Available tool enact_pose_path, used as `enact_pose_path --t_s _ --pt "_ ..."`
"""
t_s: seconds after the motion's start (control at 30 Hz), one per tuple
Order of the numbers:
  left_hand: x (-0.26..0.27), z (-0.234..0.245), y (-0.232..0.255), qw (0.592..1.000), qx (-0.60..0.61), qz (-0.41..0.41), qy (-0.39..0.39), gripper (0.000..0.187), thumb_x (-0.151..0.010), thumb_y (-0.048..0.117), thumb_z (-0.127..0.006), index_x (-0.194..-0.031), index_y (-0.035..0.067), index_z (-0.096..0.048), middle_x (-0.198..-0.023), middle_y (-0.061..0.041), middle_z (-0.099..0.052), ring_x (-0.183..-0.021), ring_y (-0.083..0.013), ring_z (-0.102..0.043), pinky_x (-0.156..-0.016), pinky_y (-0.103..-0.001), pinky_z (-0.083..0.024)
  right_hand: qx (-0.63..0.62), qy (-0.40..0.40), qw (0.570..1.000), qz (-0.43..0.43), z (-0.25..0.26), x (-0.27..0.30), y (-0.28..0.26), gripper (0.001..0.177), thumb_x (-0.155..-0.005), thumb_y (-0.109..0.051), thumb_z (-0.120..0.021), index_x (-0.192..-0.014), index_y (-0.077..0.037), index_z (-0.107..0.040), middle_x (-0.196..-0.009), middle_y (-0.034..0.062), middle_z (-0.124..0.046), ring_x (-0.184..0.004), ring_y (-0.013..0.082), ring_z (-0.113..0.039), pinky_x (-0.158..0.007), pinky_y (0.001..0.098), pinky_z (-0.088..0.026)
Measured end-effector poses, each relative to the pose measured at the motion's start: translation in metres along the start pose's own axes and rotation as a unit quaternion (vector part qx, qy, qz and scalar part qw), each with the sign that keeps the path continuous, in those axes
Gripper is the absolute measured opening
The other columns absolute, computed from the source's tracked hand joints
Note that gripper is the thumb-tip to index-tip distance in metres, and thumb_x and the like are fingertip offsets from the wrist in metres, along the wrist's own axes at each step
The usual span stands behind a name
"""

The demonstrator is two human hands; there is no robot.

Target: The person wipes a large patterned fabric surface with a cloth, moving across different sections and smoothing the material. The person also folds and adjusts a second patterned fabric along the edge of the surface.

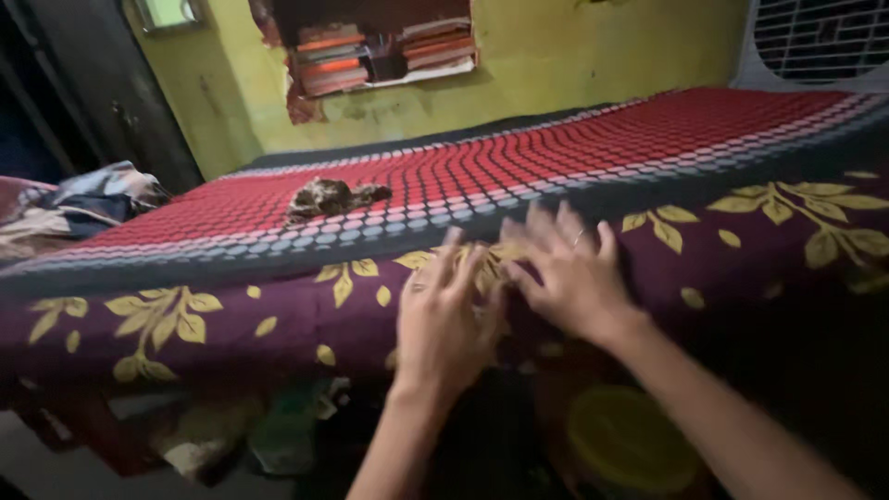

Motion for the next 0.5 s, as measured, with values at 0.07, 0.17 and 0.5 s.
enact_pose_path --t_s 0.07,0.17,0.5 --pt "-0.008 0.044 -0.02 0.978 -0.203 -0.007 0.051 0.058 -0.093 0.051 -0.055 -0.138 0.015 -0.062 -0.147 -0.019 -0.054 -0.132 -0.043 -0.053 -0.105 -0.062 -0.033 0.032 -0.028 0.998 0.037 -0.013 0.001 -0.01 0.057 -0.096 -0.056 -0.05 -0.144 -0.029 -0.06 -0.153 0.0121 -0.052 -0.138 0.0384 -0.044 -0.11 0.0674 -0.023" --pt "-0.018 0.051 -0.049 0.938 -0.29 0.149 -0.116 0.068 -0.089 0.059 -0.055 -0.14 0.015 -0.059 -0.143 -0.023 -0.053 -0.123 -0.0453 -0.057 -0.103 -0.068 -0.034 0.014 -0.081 0.995 0.059 -0.003 0.005 -0.016 0.064 -0.094 -0.058 -0.052 -0.147 -0.023 -0.057 -0.151 0.0152 -0.052 -0.14 0.0412 -0.044 -0.112 0.065 -0.026" --pt "-0.102 0.039 -0.221 0.885 -0.237 0.337 -0.216 0.056 -0.093 0.05 -0.063 -0.137 0.016 -0.055 -0.137 -0.022 -0.055 -0.115 -0.0418 -0.066 -0.094 -0.059 -0.054 -0.105 -0.194 0.975 0.028 -0.037 -0.116 -0.07 0.053 -0.091 -0.053 -0.057 -0.131 -0.02 -0.066 -0.127 0.0062 -0.07 -0.117 0.0233 -0.067 -0.101 0.0416 -0.051"
Point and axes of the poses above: each hand's wrist, its own x-axis away from the middle knuckle, its own z-axis out of the back of the hand, y = z × x, the point moved 8 cm from there along -x, towards the middle knuckle
